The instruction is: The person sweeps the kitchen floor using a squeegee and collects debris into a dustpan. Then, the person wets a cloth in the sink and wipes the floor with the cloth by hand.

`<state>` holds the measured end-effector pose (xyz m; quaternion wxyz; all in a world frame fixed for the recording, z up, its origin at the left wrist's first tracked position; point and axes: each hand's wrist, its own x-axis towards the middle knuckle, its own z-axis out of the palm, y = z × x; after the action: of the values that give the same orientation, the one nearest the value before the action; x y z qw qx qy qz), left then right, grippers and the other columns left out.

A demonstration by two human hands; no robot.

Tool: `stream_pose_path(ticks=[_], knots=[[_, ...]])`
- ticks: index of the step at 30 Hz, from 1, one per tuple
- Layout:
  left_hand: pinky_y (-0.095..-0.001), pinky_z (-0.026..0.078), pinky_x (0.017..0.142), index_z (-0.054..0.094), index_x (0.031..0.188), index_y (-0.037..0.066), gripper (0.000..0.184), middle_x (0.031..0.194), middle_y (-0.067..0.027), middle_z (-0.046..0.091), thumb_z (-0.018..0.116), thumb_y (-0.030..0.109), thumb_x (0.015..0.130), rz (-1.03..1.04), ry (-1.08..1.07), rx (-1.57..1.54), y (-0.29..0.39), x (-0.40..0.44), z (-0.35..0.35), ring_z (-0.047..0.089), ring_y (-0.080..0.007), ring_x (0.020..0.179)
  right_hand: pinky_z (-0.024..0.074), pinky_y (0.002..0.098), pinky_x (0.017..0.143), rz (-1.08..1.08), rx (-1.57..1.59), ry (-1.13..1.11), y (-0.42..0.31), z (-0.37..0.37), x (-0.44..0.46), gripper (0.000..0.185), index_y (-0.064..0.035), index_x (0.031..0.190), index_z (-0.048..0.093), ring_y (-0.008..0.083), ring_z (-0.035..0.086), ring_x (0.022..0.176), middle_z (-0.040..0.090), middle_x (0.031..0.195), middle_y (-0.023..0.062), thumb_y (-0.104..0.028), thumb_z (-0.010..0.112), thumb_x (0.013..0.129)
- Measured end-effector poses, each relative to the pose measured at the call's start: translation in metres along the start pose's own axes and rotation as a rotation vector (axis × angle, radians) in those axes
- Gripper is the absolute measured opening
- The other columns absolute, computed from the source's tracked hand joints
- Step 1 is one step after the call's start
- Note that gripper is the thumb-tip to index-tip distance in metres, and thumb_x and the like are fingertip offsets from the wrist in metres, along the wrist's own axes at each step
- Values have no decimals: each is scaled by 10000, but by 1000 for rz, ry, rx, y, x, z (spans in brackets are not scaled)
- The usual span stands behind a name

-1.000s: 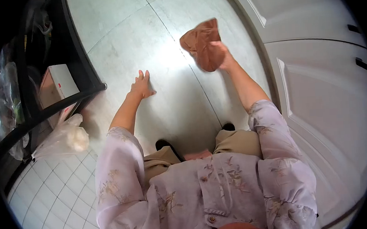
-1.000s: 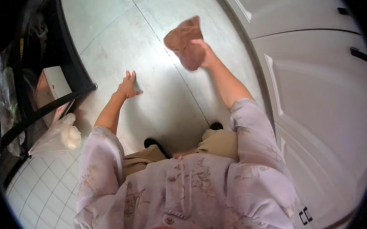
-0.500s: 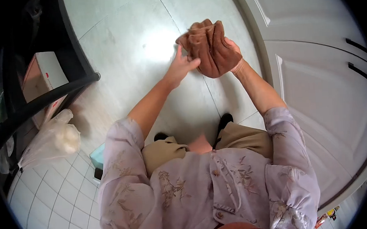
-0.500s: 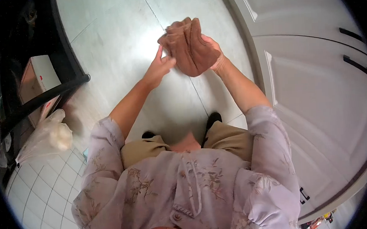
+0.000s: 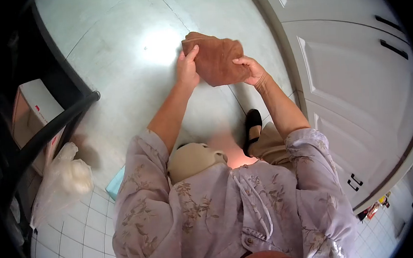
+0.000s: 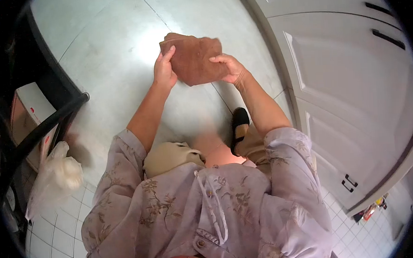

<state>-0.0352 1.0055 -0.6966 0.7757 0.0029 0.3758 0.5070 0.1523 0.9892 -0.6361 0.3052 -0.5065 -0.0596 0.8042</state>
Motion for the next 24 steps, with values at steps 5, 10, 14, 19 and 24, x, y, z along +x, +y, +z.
stream_pose_path(ticks=[5,10,14,19,24], knots=[[-320,436,801,455,1146,11,387,1050,-90,541,599,148,813,161,71,785,2,11,-51,523,-190,938,445,368,881,-101,-149,74,-49,-4,-32,457,13,1167,436,230,539,1002,530,1123,129,-119,576,752],[-342,412,859,449,1165,22,422,1083,-140,518,603,97,779,577,21,1398,14,-2,-79,501,-265,1000,461,297,829,-314,-592,300,-105,-60,-73,408,-18,1140,457,187,548,951,541,1082,104,-97,558,752],[-367,386,908,464,1164,34,426,1149,-153,487,600,80,763,606,-85,1596,6,-26,-95,466,-296,1066,446,342,795,-616,-1364,596,-87,-128,-102,409,-21,1103,464,223,554,923,563,1000,117,-109,562,717],[-336,423,850,493,1146,44,399,1083,-132,550,600,70,763,370,-184,1600,-1,-57,-88,531,-236,989,412,366,839,-469,-1369,683,2,-193,-70,484,-50,1099,483,316,520,960,544,1022,190,-226,666,688],[-282,442,760,520,1134,74,360,993,-85,602,598,71,783,148,-290,1633,9,-80,-43,557,-160,908,275,472,945,-459,-1786,847,33,-191,-45,397,-179,1018,616,355,284,1209,329,1309,159,-379,681,681]])
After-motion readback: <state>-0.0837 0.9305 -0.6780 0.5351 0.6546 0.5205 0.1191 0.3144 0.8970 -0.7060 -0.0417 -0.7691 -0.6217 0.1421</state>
